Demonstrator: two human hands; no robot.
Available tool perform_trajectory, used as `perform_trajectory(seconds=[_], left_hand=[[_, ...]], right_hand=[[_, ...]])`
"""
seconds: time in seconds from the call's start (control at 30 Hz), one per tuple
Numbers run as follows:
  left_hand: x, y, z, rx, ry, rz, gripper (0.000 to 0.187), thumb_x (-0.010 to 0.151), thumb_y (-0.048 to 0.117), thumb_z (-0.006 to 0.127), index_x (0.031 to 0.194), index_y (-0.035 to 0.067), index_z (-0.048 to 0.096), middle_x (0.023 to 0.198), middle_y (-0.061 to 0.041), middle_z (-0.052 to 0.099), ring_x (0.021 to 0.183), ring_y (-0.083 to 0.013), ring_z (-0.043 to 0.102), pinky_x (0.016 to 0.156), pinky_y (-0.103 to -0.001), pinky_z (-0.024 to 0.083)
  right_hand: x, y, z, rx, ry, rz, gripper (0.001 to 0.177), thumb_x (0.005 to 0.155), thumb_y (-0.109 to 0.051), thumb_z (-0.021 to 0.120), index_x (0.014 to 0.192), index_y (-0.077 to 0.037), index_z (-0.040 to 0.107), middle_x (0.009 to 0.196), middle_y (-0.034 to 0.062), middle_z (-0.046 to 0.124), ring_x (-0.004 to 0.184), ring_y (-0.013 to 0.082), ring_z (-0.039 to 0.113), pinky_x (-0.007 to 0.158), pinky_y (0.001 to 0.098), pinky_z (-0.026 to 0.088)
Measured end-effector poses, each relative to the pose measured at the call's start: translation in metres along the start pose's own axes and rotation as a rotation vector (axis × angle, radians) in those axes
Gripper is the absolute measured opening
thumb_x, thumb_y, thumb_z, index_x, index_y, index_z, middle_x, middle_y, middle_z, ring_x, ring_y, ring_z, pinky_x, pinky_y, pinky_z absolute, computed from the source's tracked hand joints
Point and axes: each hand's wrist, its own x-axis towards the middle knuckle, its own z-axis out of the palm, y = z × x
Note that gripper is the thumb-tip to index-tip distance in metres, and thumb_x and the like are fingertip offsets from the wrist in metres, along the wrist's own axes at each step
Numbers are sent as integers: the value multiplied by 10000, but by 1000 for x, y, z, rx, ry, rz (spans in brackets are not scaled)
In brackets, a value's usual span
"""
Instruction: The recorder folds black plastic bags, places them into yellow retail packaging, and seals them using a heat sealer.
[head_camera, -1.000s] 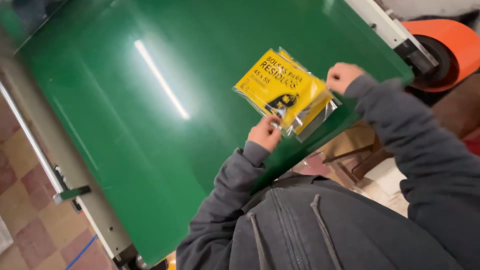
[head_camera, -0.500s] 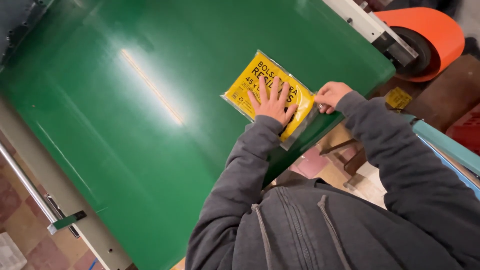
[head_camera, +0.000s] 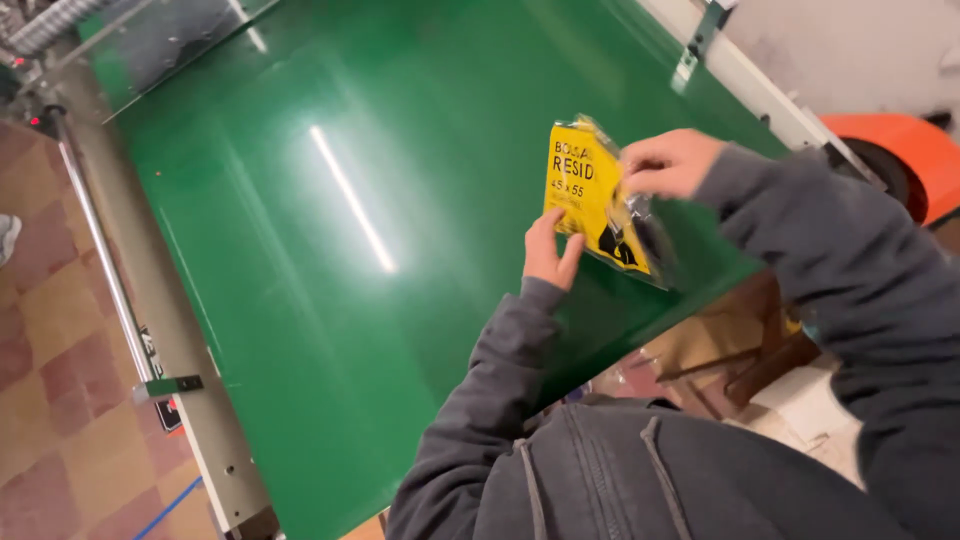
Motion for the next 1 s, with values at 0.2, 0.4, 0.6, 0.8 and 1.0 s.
perform_trajectory(seconds=[0.2, 0.4, 0.6, 0.8, 1.0], left_hand=[[-5, -30, -43, -482, 95, -94, 632, 975, 239, 670, 1502, 5, 411, 1473, -169, 499, 1401, -310, 479, 1160, -400, 415], [-56, -90, -88, -1613, -176, -512, 600, 962, 178, 655, 1498, 33, 429, 1363, -145, 624, 1219, -290, 612, 1043, -416, 488], [-110, -99, -141, -1260, -180, -621, 524, 952, 133, 669, 1418, -34, 498, 1261, -153, 696, 1104, -278, 694, 980, -407, 559], [-98, -57, -168, -46, -244, -708, 656, 885, 238, 749, 1422, 9, 449, 1302, -211, 623, 1172, -378, 608, 960, -502, 528], [-91, 11, -80, 937, -45, -298, 885, 826, 527, 747, 1535, 101, 433, 1611, -189, 404, 1514, -475, 302, 1166, -692, 290]], right_hand=[[-7, -192, 43, -743, -65, -304, 158, 857, -286, 659, 941, -169, 722, 800, 66, 726, 722, 273, 692, 648, 416, 537], [-20, -224, 63, -717, -101, -489, 143, 856, -213, 661, 958, -125, 711, 791, 69, 704, 710, 264, 679, 623, 385, 523], [-11, -52, 79, -164, -121, -78, 148, 966, -187, 638, 1036, -63, 676, 829, 43, 684, 756, 140, 636, 678, 326, 518], [6, 149, 161, -96, -121, 74, 146, 944, -160, 656, 1050, -63, 682, 854, 38, 702, 744, 145, 656, 691, 294, 543], [16, 213, 179, 293, -196, 323, 116, 983, -147, 607, 1046, -51, 619, 879, 30, 678, 743, 148, 694, 574, 318, 550]])
